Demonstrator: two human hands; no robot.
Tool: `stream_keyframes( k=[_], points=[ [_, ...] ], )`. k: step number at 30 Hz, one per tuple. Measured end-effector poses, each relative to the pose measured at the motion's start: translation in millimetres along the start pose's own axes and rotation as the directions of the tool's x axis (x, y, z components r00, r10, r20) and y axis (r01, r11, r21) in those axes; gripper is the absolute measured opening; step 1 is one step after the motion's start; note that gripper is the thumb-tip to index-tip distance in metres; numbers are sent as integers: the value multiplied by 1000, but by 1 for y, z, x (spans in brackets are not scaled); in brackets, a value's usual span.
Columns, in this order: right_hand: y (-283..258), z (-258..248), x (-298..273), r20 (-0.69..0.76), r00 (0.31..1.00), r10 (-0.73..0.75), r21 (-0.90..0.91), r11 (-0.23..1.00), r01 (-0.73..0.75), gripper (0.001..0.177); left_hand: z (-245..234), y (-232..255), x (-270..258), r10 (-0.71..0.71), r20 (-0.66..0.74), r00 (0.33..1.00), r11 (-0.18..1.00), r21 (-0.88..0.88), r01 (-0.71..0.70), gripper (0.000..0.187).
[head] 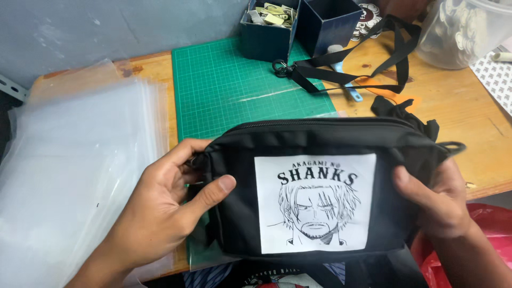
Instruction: The person cleans a black shoulder bag with a printed design using a black cloth and a blue brush. They then attach a small bear-shaped keychain to the bag's zipper and place the bag into a clear plastic bag.
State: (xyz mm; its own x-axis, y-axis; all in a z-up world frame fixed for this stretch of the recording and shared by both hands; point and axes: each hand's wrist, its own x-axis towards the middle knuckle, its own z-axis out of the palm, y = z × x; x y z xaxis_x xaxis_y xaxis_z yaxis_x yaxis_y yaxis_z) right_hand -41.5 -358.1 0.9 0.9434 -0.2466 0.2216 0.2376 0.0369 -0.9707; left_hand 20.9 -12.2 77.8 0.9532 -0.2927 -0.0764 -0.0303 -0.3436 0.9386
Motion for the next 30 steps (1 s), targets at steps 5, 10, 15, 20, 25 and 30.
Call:
stream_keyframes(
  k=[5,10,15,20,25,30],
  points=[
    [-30,34,17,44,993,-112,-333,935,120,62,5,-6,1,43,-80,996,989,-137,-54,34],
    [-11,28,37,99,986,137,-943,330,48,78,3,-55,6,268,-47,962,416,907,-72,86],
    [-16,26,29,360,928,-98,-836,408,367,66,8,-34,7,575,185,797,400,786,-471,83],
    [-9,32,18,707,701,-90,-665,253,703,92,37,-47,15,503,537,678,276,643,-714,86],
    [-1,38,13,738,674,14,-673,76,736,62,50,-70,16,459,550,698,295,646,-704,73],
    [-6,59,1,776,630,-27,-630,17,776,68,50,-74,15,454,559,694,248,668,-701,72]
  ],
)
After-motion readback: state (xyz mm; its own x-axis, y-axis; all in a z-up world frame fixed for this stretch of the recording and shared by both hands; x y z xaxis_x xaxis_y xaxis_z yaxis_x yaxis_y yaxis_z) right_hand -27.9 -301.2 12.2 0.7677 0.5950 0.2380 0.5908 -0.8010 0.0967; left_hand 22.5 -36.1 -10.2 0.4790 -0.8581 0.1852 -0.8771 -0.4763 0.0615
